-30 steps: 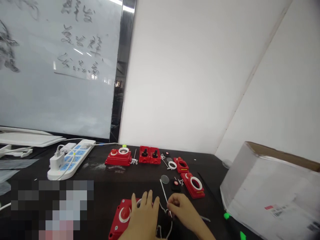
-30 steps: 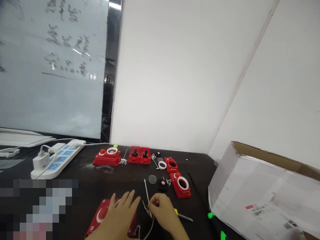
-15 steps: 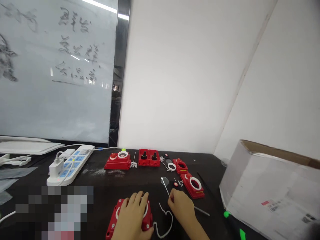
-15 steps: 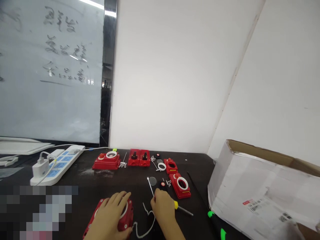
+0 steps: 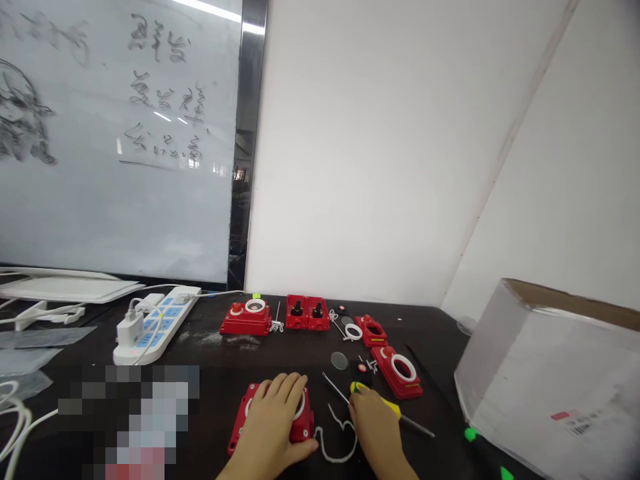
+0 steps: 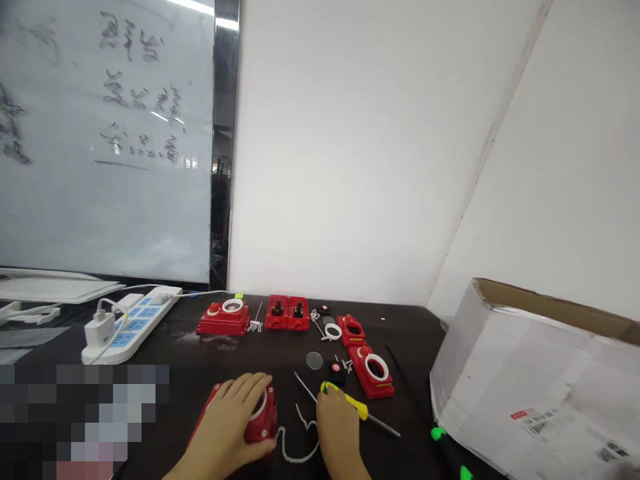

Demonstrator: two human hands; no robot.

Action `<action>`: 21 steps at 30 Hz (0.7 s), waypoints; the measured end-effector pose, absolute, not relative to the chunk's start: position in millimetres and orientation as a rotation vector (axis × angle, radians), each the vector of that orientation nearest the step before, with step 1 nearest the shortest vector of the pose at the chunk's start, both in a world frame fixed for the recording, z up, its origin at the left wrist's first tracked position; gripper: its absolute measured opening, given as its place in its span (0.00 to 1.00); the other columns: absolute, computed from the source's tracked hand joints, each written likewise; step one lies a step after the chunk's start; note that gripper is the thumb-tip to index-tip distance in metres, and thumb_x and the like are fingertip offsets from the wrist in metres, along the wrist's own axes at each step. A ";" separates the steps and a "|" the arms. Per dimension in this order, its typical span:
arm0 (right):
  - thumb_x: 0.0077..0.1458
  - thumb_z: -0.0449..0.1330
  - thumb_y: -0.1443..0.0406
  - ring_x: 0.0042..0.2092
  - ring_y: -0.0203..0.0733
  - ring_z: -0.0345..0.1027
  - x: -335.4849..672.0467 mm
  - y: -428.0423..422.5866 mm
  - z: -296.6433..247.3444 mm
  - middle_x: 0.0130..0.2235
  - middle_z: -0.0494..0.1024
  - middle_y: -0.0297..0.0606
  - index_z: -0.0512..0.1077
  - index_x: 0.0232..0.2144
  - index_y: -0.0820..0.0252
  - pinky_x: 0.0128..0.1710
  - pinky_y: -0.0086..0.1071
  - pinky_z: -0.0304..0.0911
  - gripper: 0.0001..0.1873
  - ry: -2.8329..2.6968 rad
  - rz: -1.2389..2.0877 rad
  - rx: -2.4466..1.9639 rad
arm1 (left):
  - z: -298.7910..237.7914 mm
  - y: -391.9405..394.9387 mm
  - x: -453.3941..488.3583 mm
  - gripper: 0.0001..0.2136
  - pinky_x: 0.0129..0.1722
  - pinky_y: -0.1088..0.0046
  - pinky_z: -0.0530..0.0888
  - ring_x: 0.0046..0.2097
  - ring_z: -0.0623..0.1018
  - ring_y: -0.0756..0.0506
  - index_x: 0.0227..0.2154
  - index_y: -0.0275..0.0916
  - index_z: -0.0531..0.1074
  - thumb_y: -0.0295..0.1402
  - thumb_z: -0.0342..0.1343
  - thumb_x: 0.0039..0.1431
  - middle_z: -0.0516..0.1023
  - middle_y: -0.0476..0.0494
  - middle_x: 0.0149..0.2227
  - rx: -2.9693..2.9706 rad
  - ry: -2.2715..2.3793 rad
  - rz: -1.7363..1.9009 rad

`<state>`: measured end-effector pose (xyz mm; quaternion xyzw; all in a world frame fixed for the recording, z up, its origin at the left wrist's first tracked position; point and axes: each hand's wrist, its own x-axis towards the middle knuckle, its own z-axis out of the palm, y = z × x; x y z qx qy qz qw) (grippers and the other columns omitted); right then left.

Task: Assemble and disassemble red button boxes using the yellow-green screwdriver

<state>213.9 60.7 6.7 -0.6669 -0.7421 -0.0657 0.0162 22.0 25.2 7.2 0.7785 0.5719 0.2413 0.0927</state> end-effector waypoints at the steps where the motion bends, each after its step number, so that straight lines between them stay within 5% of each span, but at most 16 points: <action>1: 0.55 0.46 0.73 0.40 0.48 0.71 214.1 60.8 6.3 0.38 0.77 0.46 0.75 0.31 0.63 0.33 0.32 0.60 0.17 -2.309 -0.202 -2.075 | 7.7 25.6 21.7 0.36 0.56 0.57 0.58 0.57 0.64 0.36 0.55 0.41 0.61 0.48 0.60 0.41 0.65 0.41 0.57 2.314 1.698 0.709; 9: 0.55 0.49 0.72 0.41 0.49 0.71 213.3 59.6 8.0 0.39 0.77 0.48 0.76 0.28 0.64 0.33 0.33 0.60 0.15 -2.289 -0.129 -2.084 | 19.9 20.2 21.7 0.44 0.58 0.51 0.52 0.59 0.60 0.33 0.57 0.39 0.58 0.42 0.66 0.32 0.58 0.37 0.60 2.376 1.727 0.519; 13: 0.53 0.52 0.68 0.40 0.43 0.71 225.6 58.8 22.4 0.37 0.77 0.40 0.75 0.34 0.58 0.35 0.30 0.60 0.11 -2.235 -0.063 -2.063 | 18.7 14.7 16.6 0.40 0.58 0.46 0.45 0.60 0.58 0.34 0.58 0.43 0.56 0.36 0.62 0.36 0.56 0.39 0.61 2.362 1.817 0.545; 17: 0.53 0.50 0.69 0.42 0.42 0.70 246.9 62.1 36.0 0.45 0.72 0.43 0.69 0.45 0.59 0.35 0.30 0.61 0.17 -2.135 -0.046 -2.114 | 19.3 12.9 13.6 0.39 0.57 0.54 0.53 0.59 0.61 0.38 0.58 0.41 0.56 0.30 0.58 0.37 0.60 0.40 0.59 2.288 1.861 0.445; 21: 0.49 0.53 0.69 0.44 0.45 0.70 258.7 66.9 33.0 0.45 0.72 0.44 0.70 0.45 0.61 0.37 0.31 0.62 0.19 -2.162 0.008 -2.139 | 14.5 14.2 11.4 0.38 0.57 0.58 0.57 0.58 0.63 0.39 0.57 0.41 0.57 0.30 0.58 0.37 0.63 0.40 0.58 2.303 1.832 0.518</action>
